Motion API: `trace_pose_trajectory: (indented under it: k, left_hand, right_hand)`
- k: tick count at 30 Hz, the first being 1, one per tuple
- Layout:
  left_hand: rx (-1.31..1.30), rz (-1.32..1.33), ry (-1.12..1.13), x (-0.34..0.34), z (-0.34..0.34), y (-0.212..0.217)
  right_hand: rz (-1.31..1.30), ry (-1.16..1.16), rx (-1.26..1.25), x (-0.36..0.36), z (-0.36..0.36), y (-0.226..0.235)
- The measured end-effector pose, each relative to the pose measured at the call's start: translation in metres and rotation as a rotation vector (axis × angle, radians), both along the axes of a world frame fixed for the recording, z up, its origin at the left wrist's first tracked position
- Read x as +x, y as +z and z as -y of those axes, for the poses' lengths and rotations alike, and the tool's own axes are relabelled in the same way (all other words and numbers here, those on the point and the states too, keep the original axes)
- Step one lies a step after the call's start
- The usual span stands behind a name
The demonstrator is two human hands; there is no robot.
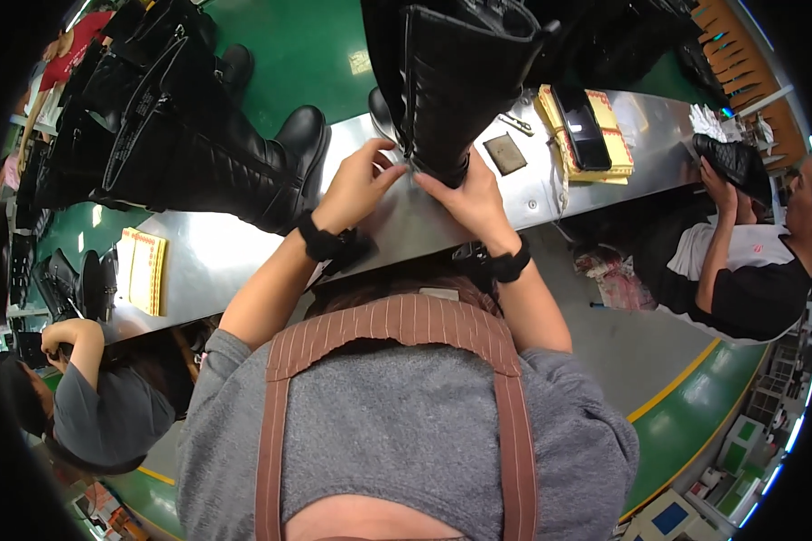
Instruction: The recorder is inspecting and cleaning pairs of black boots on a production line, checking zippers, buckles, and wiping off debris.
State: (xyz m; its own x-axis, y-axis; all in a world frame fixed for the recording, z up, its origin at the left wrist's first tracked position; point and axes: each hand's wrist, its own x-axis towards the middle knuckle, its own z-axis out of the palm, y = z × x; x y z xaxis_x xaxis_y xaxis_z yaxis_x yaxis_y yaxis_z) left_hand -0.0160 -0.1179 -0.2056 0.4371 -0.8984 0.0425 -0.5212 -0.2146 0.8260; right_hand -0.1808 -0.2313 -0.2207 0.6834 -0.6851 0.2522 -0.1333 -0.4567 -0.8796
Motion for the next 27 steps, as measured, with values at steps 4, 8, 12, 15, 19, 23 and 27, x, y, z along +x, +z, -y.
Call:
trace_pose_trajectory:
  k: [4, 8, 12, 15, 19, 23, 27]
  left_hand:
    - [0.057, -0.408, -0.086, 0.01, 0.02, -0.028]
    - [0.193, -0.684, -0.281, 0.028, 0.027, -0.033]
    - [0.325, -0.769, -0.34, 0.029, 0.025, -0.004]
    - [0.13, -1.109, -0.312, 0.015, 0.007, 0.053]
    - [-0.315, -0.889, -0.375, 0.022, -0.023, 0.146]
    - [-0.395, -0.703, -0.343, 0.01, -0.026, 0.155]
    - [-0.082, -0.47, -0.352, 0.018, -0.088, 0.117]
  right_hand:
    - [-0.016, 0.029, 0.136, -0.005, 0.007, -0.011]
    - [-0.039, 0.117, 0.176, -0.007, 0.014, -0.007]
    - [-0.066, 0.063, 0.192, -0.004, 0.013, -0.005]
    - [-0.017, 0.036, 0.139, -0.004, 0.008, -0.002]
    - [-0.09, 0.056, 0.114, -0.003, 0.001, 0.006]
    - [-0.097, 0.08, 0.23, -0.001, -0.004, 0.012]
    - [-0.174, 0.208, 0.299, -0.001, 0.002, 0.023]
